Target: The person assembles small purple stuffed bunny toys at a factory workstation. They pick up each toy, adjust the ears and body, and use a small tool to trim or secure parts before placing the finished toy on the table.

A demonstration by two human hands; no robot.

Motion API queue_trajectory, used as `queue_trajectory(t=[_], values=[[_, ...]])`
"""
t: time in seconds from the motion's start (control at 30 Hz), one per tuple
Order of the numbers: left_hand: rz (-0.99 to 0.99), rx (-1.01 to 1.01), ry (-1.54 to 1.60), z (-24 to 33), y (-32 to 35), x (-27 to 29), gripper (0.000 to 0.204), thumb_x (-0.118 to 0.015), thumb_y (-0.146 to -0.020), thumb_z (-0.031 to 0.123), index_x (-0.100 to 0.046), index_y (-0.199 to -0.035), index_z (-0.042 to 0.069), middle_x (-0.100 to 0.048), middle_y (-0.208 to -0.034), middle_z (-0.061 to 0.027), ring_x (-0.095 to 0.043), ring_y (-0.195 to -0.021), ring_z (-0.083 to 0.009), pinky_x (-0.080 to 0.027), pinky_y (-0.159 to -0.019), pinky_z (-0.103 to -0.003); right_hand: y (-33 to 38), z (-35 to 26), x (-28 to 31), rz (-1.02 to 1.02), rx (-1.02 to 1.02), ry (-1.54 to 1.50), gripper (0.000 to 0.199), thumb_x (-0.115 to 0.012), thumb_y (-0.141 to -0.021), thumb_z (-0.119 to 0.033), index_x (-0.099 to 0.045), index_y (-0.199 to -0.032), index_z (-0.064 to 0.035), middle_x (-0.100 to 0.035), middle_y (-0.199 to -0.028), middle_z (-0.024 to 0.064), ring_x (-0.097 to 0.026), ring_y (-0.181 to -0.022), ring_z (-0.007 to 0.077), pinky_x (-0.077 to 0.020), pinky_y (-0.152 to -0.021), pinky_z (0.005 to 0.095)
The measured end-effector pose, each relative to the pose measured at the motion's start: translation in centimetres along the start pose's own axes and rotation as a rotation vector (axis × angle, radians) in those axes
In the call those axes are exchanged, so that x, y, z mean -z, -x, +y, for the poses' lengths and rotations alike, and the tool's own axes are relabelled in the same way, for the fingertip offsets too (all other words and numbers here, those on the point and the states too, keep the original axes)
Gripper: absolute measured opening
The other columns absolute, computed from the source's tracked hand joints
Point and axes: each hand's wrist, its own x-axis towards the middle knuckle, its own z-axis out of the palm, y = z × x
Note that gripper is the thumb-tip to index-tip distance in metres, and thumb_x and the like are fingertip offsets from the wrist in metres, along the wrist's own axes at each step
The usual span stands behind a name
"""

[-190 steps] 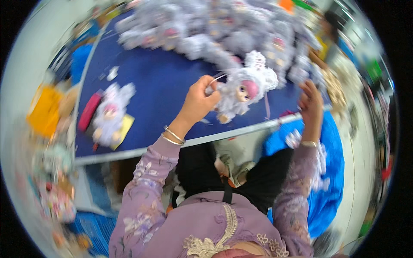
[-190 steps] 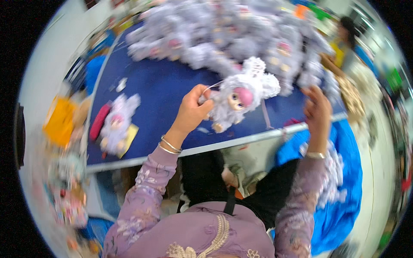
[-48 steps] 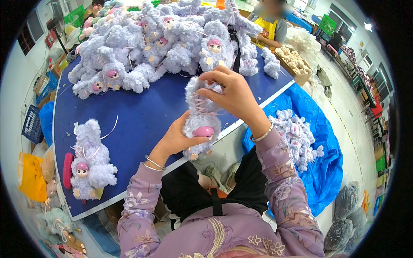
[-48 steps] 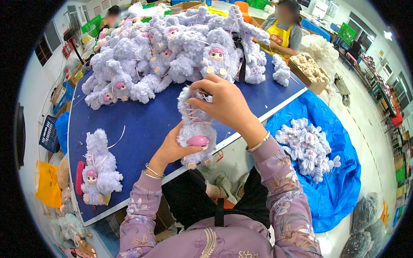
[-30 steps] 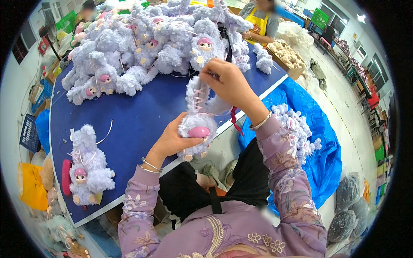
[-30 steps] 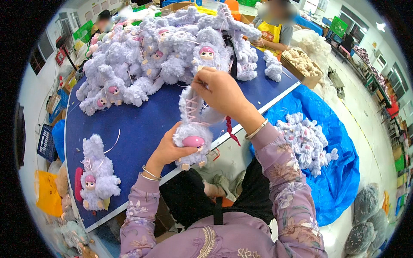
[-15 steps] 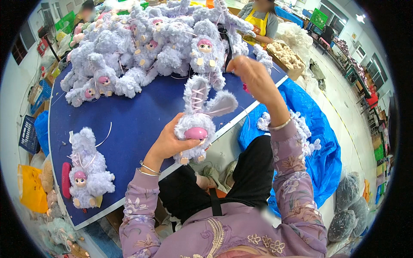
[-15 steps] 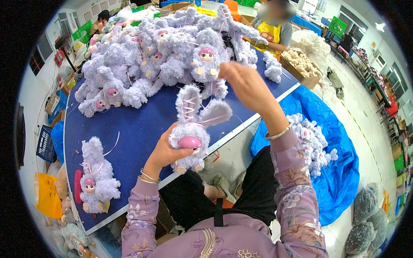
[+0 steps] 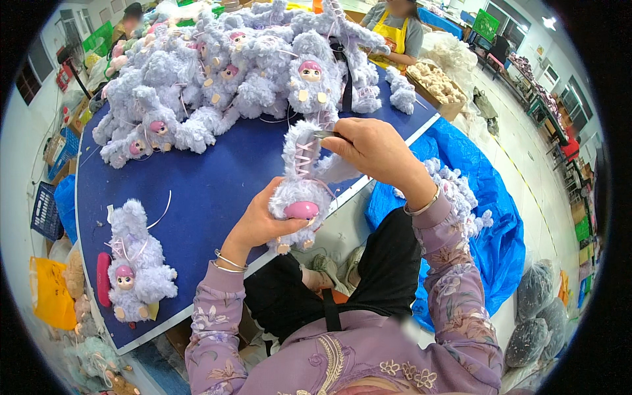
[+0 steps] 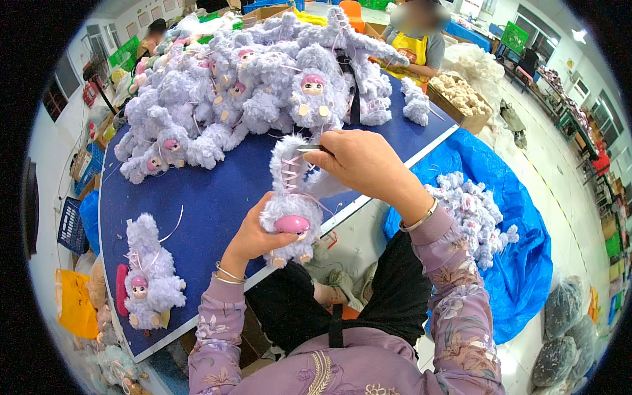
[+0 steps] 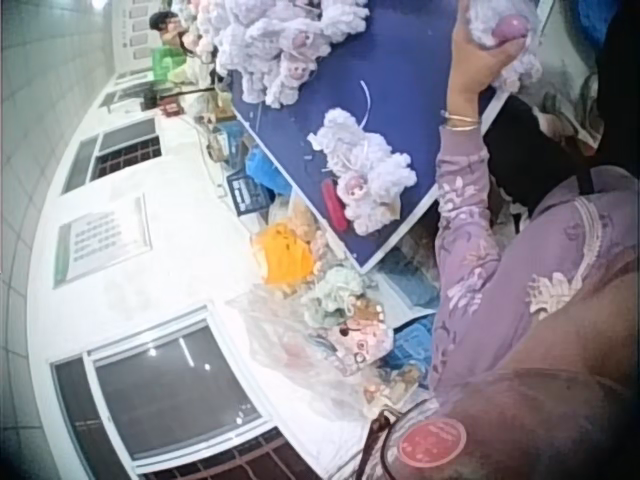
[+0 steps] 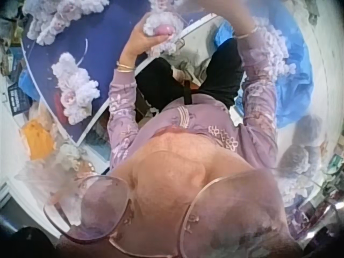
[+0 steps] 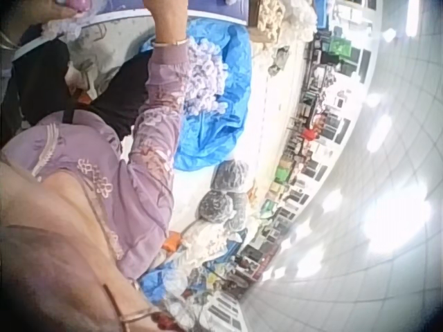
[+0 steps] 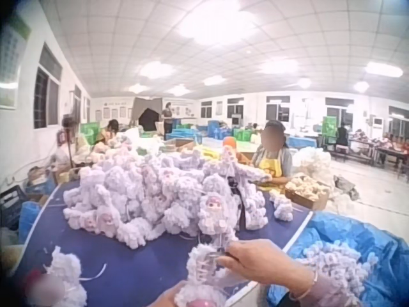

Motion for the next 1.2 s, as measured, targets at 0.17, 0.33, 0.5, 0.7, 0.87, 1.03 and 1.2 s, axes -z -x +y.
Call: queue_trajectory(t=[0.17, 0.33, 0.5, 0.7, 0.87, 1.03, 1.2], values=[[-0.015, -0.034, -0.017, -0.1, -0.1, 0.0, 0.058, -0.08, -0.071, 0.009, -0.051, -0.121, 0.004, -0.061, -0.107, -0.0037, -0.056, -0.099, -0.0107, -0.047, -0.087, -0.028, 0.2, 0.2, -0.2, -0.001, -0.052, 0.014, 0.039, -0.054, -0.091, -0.037, -0.055, -0.073, -0.0022, -0.057, -0.069, 0.0172, -0.057, -0.069, 0.0373, -0.0434, -0.06, 0.0459], [-0.019, -0.012, -0.011, 0.1, -0.1, -0.1, 0.057, -0.08, -0.071, 0.008, -0.051, -0.12, 0.005, -0.061, -0.108, -0.0035, -0.056, -0.1, -0.0104, -0.047, -0.087, -0.028, 0.1, 0.5, -0.4, 0.012, -0.039, -0.009, 0.039, -0.054, -0.091, -0.036, -0.055, -0.073, -0.0018, -0.057, -0.07, 0.0172, -0.057, -0.069, 0.0373, -0.0433, -0.06, 0.0459], [-0.023, -0.018, -0.006, -0.3, -0.1, -0.1, 0.059, -0.081, -0.07, 0.007, -0.051, -0.121, 0.004, -0.061, -0.109, -0.0039, -0.057, -0.1, -0.011, -0.048, -0.087, -0.029, 0.0, 0.6, -0.7, 0.029, -0.011, -0.07, 0.031, -0.058, -0.09, -0.028, -0.056, -0.078, 0.0002, -0.054, -0.068, 0.0182, -0.053, -0.065, 0.0378, -0.0407, -0.056, 0.0433], [-0.018, 0.002, 0.01, -0.2, 0.0, -0.1, 0.063, -0.081, -0.069, 0.005, -0.049, -0.123, 0.004, -0.061, -0.109, -0.0047, -0.057, -0.1, -0.0117, -0.048, -0.087, -0.029, -0.3, 0.4, -1.3, 0.066, -0.034, -0.163, 0.031, -0.057, -0.092, -0.027, -0.057, -0.08, 0.0006, -0.05, -0.066, 0.0158, -0.052, -0.059, 0.0262, -0.0408, -0.055, 0.0381], [0.021, -0.024, 0.034, 0.2, 0.0, 0.0, 0.058, -0.081, -0.07, 0.007, -0.051, -0.12, 0.006, -0.061, -0.107, -0.0032, -0.056, -0.099, -0.0103, -0.047, -0.087, -0.028, -0.1, 1.6, -2.2, 0.202, -0.237, -0.617, 0.037, -0.054, -0.095, -0.031, -0.056, -0.076, 0.0007, -0.055, -0.065, 0.0006, -0.051, -0.056, 0.0168, -0.0408, -0.053, 0.0315], [-0.006, -0.029, 0.027, -0.5, -0.1, -0.1, 0.059, -0.081, -0.07, 0.007, -0.051, -0.12, 0.005, -0.062, -0.107, -0.0032, -0.056, -0.099, -0.0104, -0.047, -0.088, -0.028, -0.6, 2.6, -0.6, 0.219, -0.338, -0.889, 0.039, -0.054, -0.096, -0.034, -0.056, -0.074, -0.0011, -0.047, -0.064, -0.0038, -0.041, -0.059, 0.0067, -0.0355, -0.052, 0.0252], [-0.008, -0.029, -0.022, -0.1, 0.0, 0.1, 0.06, -0.081, -0.07, 0.007, -0.051, -0.121, 0.005, -0.062, -0.108, -0.0035, -0.056, -0.1, -0.0106, -0.047, -0.088, -0.029, 0.2, 1.0, -0.1, 0.039, -0.08, -0.442, 0.034, -0.059, -0.092, -0.03, -0.058, -0.079, 0.0015, -0.051, -0.061, 0.0126, -0.045, -0.054, 0.0188, -0.0391, -0.052, 0.0331]])
